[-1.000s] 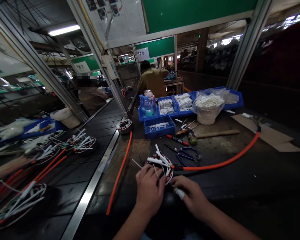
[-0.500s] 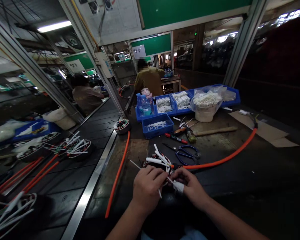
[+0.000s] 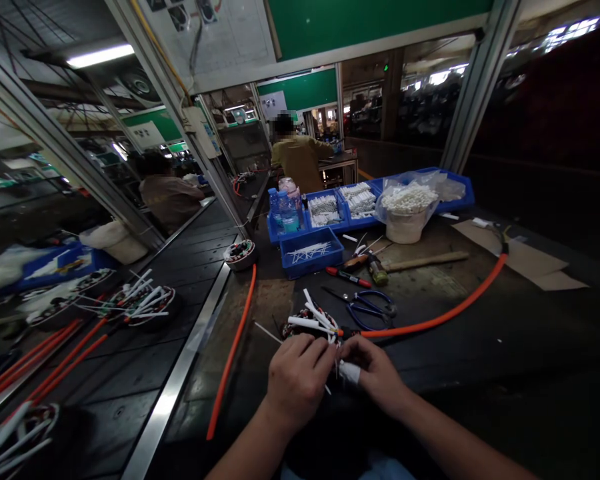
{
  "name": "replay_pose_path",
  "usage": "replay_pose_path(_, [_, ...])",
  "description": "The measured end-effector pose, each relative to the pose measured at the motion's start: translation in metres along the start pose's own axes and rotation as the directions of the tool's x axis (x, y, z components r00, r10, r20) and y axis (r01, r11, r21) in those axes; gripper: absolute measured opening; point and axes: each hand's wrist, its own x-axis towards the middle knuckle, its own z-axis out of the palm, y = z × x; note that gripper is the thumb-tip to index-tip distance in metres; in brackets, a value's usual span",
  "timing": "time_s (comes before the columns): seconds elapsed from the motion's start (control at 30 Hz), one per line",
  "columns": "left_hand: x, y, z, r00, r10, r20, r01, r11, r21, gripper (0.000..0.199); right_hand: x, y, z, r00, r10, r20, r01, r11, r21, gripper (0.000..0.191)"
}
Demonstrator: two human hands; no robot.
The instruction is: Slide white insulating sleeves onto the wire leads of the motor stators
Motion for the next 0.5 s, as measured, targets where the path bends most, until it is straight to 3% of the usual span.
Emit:
replay_pose_path(0.17, [0.0003, -0.0039, 0.0027, 0.998, -0.055, -0.027, 0.055, 0.998, 0.014, 0.022, -0.0014, 0.0045, -0.0009, 0.999, 0.001, 0.035, -0.003, 0.998, 0.067, 0.023])
replay_pose_path(0.4, [0.0008, 0.0045, -0.0008, 0.991, 0.136, 0.013, -0.136, 0.991, -0.004, 0.022, 0.0015, 0.0057, 0.0007, 0.998, -0.034, -0.056, 0.035, 0.999, 0.021, 0.021])
replay_pose_path(0.5, [-0.0005, -0.0012, -0.0008, 0.999, 0.049, 0.003, -0.049, 0.999, 0.011, 0.025, 0.0002, 0.0071, 0.0002, 0.999, -0.024, -0.028, 0.026, 0.998, 0.051, 0.021])
